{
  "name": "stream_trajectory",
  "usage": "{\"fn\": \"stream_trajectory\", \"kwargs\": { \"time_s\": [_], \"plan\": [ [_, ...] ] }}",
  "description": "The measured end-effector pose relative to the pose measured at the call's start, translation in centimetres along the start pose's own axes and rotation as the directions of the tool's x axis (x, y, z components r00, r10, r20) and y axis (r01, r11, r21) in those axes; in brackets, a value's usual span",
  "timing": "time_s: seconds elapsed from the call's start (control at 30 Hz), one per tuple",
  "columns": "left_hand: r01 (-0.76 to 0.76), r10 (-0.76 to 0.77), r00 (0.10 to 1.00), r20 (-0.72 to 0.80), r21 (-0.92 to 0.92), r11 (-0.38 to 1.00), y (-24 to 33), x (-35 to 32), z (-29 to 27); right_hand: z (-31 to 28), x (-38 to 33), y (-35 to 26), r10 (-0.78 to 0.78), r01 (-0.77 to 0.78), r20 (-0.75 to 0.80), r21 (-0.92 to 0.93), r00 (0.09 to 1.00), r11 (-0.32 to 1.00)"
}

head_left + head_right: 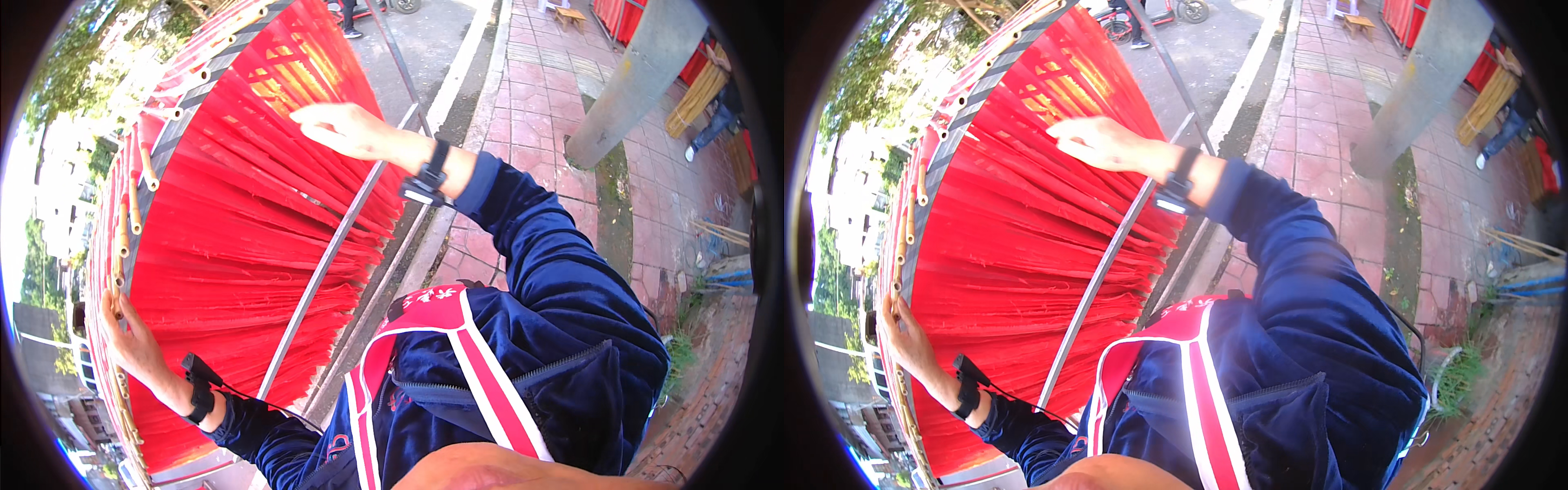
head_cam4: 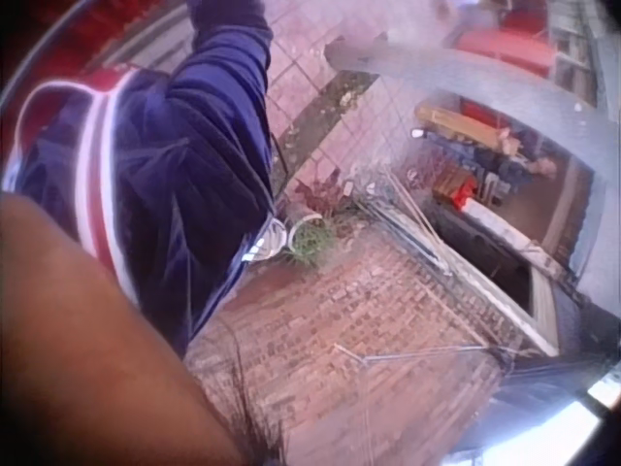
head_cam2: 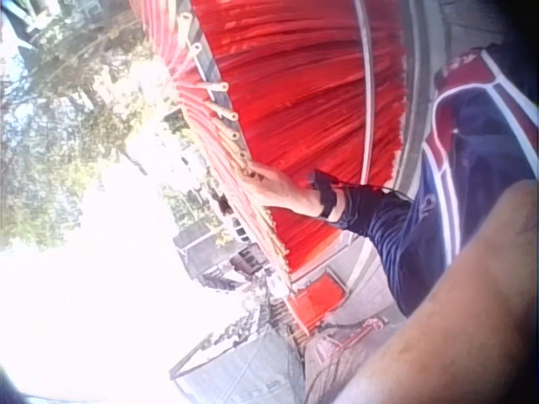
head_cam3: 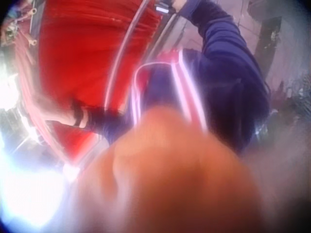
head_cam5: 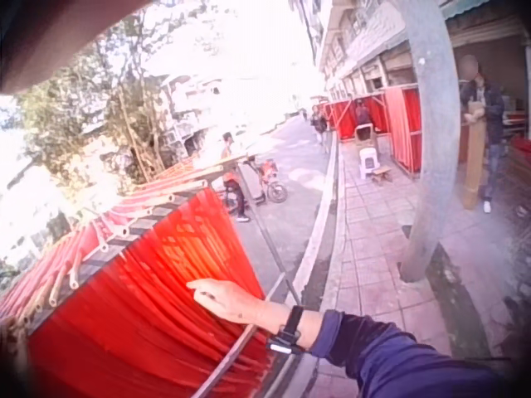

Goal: The person ties red threads together on a metal frame, then lifts and rotates the frame to adjust the threads. They place bamboo sticks into slots along the top edge of the frame to secure the threads.

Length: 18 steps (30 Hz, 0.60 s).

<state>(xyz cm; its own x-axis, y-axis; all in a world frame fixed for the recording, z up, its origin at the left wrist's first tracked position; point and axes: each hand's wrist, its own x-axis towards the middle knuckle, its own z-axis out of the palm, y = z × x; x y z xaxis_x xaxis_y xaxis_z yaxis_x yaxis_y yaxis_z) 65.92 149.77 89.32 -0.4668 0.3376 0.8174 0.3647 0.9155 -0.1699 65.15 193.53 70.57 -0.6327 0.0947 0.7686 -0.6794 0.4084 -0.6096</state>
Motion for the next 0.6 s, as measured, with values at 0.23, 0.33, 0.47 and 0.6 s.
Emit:
{"fn": "stream_trajectory", "kwargs": {
  "time_s": [0.23,0.33,0.47,0.6],
  "plan": [
    [-0.249,0.254,0.703,-0.664,0.105,0.963,2.3,-4.3,0.8,-10.7,-26.6,2.0,0.733,-0.729,-0.09,-0.237,0.674,0.642],
    [-0.38,0.184,0.69,-0.701,-0.134,0.915,5.2,-8.1,4.6,-12.3,-35.5,-2.1,0.775,-0.863,-0.38,-0.214,0.505,0.458],
    [-0.161,0.074,0.983,-0.166,-0.608,0.777,10.5,-11.7,13.1,-11.6,-42.0,-6.5,0.807,-0.936,-0.514,0.02,0.291,0.351],
    [-0.06,0.271,0.95,0.154,-0.763,0.643,15.4,-13.2,19.2,-9.9,-43.9,-8.5,0.811,-0.955,-0.52,-0.036,0.269,0.294]
  ]
}}
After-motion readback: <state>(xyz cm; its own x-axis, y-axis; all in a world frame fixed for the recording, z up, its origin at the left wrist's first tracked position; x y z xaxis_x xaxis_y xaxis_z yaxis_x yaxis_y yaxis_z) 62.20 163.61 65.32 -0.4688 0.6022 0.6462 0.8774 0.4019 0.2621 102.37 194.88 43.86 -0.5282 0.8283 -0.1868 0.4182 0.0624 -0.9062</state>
